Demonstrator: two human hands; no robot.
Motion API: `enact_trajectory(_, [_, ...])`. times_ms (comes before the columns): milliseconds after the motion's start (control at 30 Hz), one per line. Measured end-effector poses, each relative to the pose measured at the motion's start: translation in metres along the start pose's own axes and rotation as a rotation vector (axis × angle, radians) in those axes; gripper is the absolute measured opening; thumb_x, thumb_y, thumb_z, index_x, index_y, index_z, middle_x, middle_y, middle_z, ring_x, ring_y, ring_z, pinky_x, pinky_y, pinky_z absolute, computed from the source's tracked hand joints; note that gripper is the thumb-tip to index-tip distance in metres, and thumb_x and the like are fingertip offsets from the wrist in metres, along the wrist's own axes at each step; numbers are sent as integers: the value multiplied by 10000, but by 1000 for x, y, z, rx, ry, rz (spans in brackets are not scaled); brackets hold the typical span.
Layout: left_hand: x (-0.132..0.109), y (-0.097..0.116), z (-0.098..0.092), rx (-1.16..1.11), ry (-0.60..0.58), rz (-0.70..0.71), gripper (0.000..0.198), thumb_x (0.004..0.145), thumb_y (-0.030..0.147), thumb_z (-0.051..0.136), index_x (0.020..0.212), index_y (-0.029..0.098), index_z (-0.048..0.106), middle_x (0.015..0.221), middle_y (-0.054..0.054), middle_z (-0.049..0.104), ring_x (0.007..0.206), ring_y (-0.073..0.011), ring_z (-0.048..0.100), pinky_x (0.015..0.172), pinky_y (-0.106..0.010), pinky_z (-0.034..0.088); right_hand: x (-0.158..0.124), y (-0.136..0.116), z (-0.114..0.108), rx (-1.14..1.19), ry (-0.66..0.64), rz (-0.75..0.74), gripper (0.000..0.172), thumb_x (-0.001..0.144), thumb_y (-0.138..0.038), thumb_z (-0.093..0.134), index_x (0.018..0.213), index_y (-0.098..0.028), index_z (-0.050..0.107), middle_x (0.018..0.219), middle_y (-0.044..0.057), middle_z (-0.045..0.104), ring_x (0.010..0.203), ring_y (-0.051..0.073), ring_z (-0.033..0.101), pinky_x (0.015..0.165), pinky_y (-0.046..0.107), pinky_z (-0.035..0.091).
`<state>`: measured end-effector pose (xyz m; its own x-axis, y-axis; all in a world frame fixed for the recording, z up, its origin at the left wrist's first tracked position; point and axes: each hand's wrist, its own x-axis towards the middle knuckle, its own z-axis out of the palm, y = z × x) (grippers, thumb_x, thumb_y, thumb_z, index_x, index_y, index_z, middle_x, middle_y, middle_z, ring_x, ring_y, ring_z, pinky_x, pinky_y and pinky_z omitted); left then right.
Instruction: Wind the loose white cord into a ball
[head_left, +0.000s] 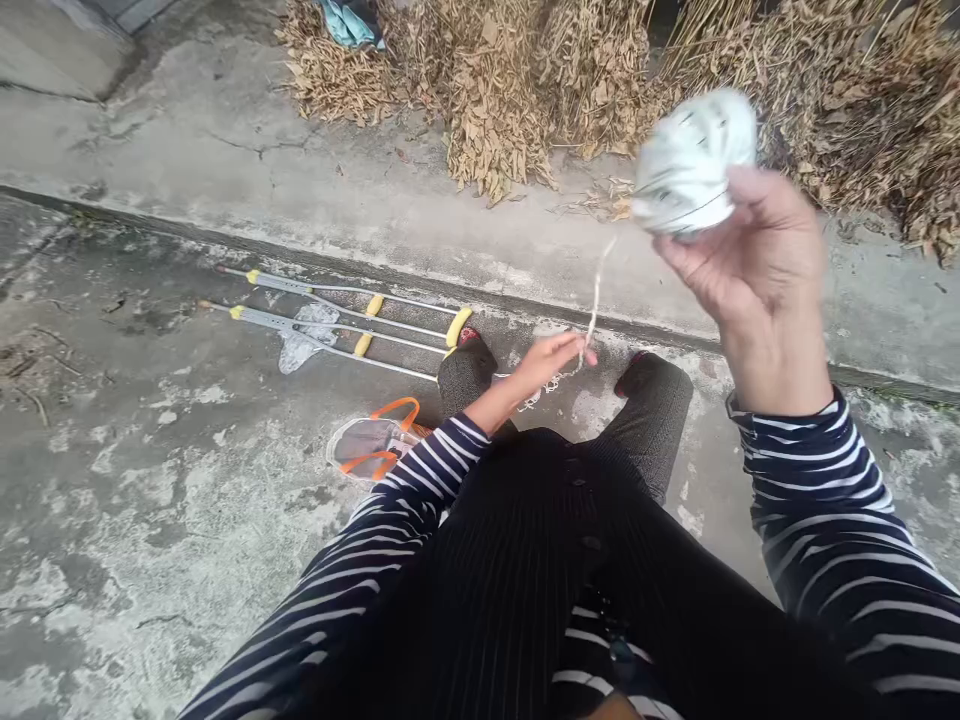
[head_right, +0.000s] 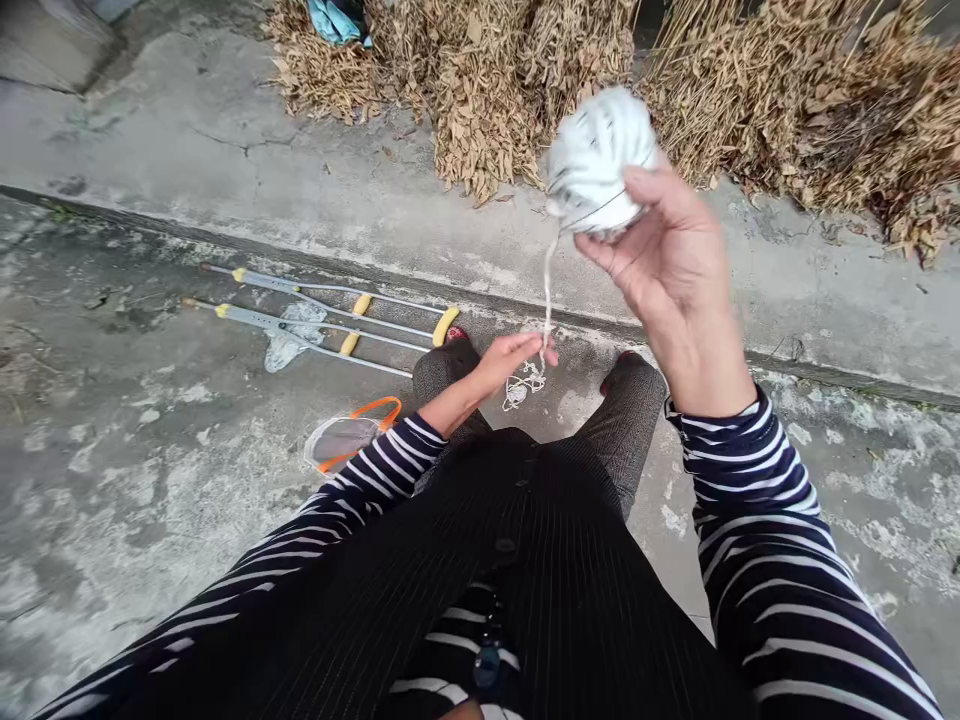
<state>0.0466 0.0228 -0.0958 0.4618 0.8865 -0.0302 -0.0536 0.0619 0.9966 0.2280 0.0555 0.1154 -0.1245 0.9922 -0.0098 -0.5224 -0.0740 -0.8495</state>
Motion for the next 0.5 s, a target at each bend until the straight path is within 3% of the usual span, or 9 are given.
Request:
enact_trajectory(67, [16, 22, -3, -88, 34, 102, 474, 945, 615, 661, 1090, 172, 745, 928, -66, 795, 979, -199, 732, 1037, -384, 496, -1, 17, -2, -98, -2, 96, 587, 681, -205, 791, 1224, -353, 626, 1014, -34, 744, 905, 180, 714, 668, 274, 652])
enact_trajectory(200, [41, 45, -8, -13, 120, 264, 532, 979, 677, 570, 876, 175, 714, 803, -47, 769, 879, -177, 728, 1009, -364, 510, 0, 43, -11, -197, -39, 160, 497, 683, -322, 824, 1149, -357, 655, 1135, -12, 743, 1147, 263, 704, 797, 383, 678])
enact_trajectory(367, [19, 11, -2, 200, 86, 157, 529, 1039, 632, 454, 913, 177, 692, 871, -53, 791, 897, -180, 717, 976, -338, 512, 8, 31, -24, -198, -22, 111, 389, 693, -369, 840, 1025, -332, 641, 1105, 0, 755, 1246, 280, 663, 902, 411, 665])
enact_trajectory(500, [-6, -24, -4, 308, 57, 45, 469, 1053, 507, 431, 906, 169, 721, 955, -61, 794, 953, -195, 710, 973, -325, 510, 12, 10, -18, -40, 33, 46, 409, 659, -254, 836, 993, -294, 604, 986, -33, 760, 1061, 198, 690, 822, 296, 653])
